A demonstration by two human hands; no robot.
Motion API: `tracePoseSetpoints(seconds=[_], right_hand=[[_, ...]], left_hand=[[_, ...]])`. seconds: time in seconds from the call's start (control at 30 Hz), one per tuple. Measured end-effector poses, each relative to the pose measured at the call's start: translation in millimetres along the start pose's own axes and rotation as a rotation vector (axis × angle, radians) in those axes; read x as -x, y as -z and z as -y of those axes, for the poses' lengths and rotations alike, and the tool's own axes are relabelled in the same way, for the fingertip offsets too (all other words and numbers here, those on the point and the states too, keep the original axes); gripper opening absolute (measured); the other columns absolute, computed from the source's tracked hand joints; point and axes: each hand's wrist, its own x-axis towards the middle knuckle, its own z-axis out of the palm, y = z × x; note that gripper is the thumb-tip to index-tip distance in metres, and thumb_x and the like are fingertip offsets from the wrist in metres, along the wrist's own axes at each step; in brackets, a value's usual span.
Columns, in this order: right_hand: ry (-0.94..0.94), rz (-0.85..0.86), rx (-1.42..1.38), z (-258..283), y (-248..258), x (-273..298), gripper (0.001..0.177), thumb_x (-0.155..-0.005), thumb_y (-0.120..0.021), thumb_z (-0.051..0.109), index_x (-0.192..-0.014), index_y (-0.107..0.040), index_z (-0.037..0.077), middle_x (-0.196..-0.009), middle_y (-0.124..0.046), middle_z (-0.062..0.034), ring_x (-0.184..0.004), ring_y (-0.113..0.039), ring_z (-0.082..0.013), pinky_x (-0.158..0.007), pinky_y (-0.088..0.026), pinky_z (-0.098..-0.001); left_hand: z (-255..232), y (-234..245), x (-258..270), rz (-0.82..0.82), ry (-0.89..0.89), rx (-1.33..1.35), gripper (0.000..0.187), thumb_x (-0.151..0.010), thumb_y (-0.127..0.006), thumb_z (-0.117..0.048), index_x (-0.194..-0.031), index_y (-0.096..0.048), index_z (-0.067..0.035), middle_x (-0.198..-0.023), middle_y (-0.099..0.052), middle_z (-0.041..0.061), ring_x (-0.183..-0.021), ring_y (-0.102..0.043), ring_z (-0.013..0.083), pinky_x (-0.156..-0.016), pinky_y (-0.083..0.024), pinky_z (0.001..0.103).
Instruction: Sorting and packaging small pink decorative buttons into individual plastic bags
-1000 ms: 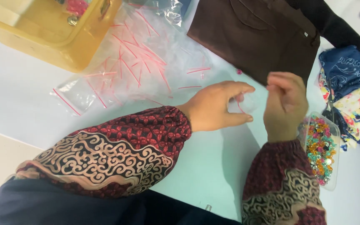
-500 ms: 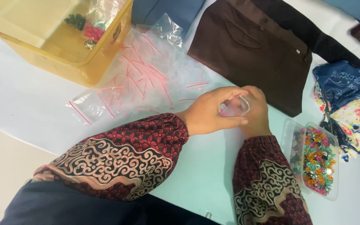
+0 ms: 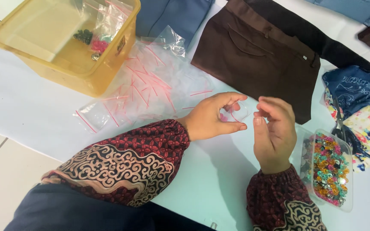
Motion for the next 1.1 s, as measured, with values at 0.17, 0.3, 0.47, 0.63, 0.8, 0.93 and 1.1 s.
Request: tracePoseSetpoints(seconds=[0.17, 0.3, 0.47, 0.63, 0.8, 0.93, 1.1], right_hand=[[-0.303, 0.054, -0.176, -18.7, -20.6, 62.3, 0.044, -0.098, -0.064, 0.011, -0.136, -0.045, -0.001, -0.128, -0.051, -0.0132, -0.108, -0.051, -0.0194, -0.089, -0.046, -0.0330], [-0.406, 0.059, -0.125, 8.4, -26.0, 55.3, 0.046, -0.092, -0.075, 0.006, -0.128, -0.048, -0.004, -0.104, -0.055, -0.0104, -0.094, -0.055, -0.0144, -0.084, -0.050, -0.0331], [-0.497, 0.003, -0.139, -26.7, -17.5, 79.3, 0.017, -0.098, -0.068, 0.005, -0.112, -0.062, -0.003, -0.096, -0.068, -0.0171, -0.090, -0.067, -0.0229, -0.083, -0.055, -0.0384], [-0.485, -0.053, -0.222, 8.2, -6.4, 55.8, 0.007, -0.102, -0.063, 0.003, -0.100, -0.066, -0.003, -0.088, -0.070, -0.0156, -0.084, -0.064, -0.0201, -0.083, -0.054, -0.0351], [-0.579, -0.067, -0.217, -2.5, -0.1, 75.8, 0.008, -0.100, -0.066, 0.001, -0.104, -0.070, -0.005, -0.090, -0.067, -0.0143, -0.088, -0.065, -0.0189, -0.085, -0.055, -0.0376], [-0.598, -0.066, -0.248, 1.0, 7.0, 69.0, 0.009, -0.101, -0.063, -0.001, -0.104, -0.070, -0.006, -0.084, -0.066, -0.0131, -0.081, -0.065, -0.0191, -0.080, -0.054, -0.0343], [-0.560, -0.127, -0.231, -11.2, 12.4, 79.0, 0.014, -0.098, -0.068, -0.006, -0.112, -0.066, -0.008, -0.086, -0.067, -0.0134, -0.083, -0.064, -0.0151, -0.080, -0.054, -0.0302]], left_hand=[[5.9, -8.3, 3.4, -0.096, 0.009, 0.076, 0.065, -0.073, -0.089, -0.034, -0.130, -0.063, -0.016, -0.103, -0.074, 0.005, -0.096, -0.069, 0.0183, -0.088, -0.058, 0.036], [-1.8, -21.9, 14.9, -0.098, 0.054, 0.130, 0.063, -0.075, -0.088, -0.033, -0.130, -0.062, -0.016, -0.103, -0.072, 0.005, -0.096, -0.068, 0.0196, -0.092, -0.055, 0.037], [-1.6, -26.7, 16.3, -0.049, 0.082, 0.144, 0.073, -0.074, -0.089, -0.036, -0.136, -0.056, -0.016, -0.106, -0.072, 0.005, -0.098, -0.068, 0.0214, -0.096, -0.054, 0.038], [11.4, -20.4, 11.1, 0.016, 0.123, 0.182, 0.079, -0.077, -0.088, -0.038, -0.143, -0.051, -0.016, -0.103, -0.070, 0.003, -0.095, -0.068, 0.0177, -0.094, -0.054, 0.034], [13.6, -27.2, 15.1, 0.204, 0.183, 0.157, 0.030, -0.088, -0.077, -0.023, -0.115, -0.073, -0.010, -0.088, -0.074, 0.007, -0.080, -0.071, 0.0176, -0.080, -0.058, 0.033], [20.8, -30.6, 10.1, 0.178, 0.162, 0.132, 0.019, -0.090, -0.075, -0.019, -0.106, -0.077, -0.010, -0.077, -0.072, 0.007, -0.070, -0.067, 0.0152, -0.070, -0.056, 0.030], [15.2, -23.8, 10.0, 0.130, 0.155, 0.147, 0.012, -0.094, -0.069, -0.018, -0.100, -0.078, -0.014, -0.073, -0.072, 0.005, -0.065, -0.061, 0.0092, -0.061, -0.052, 0.025]])
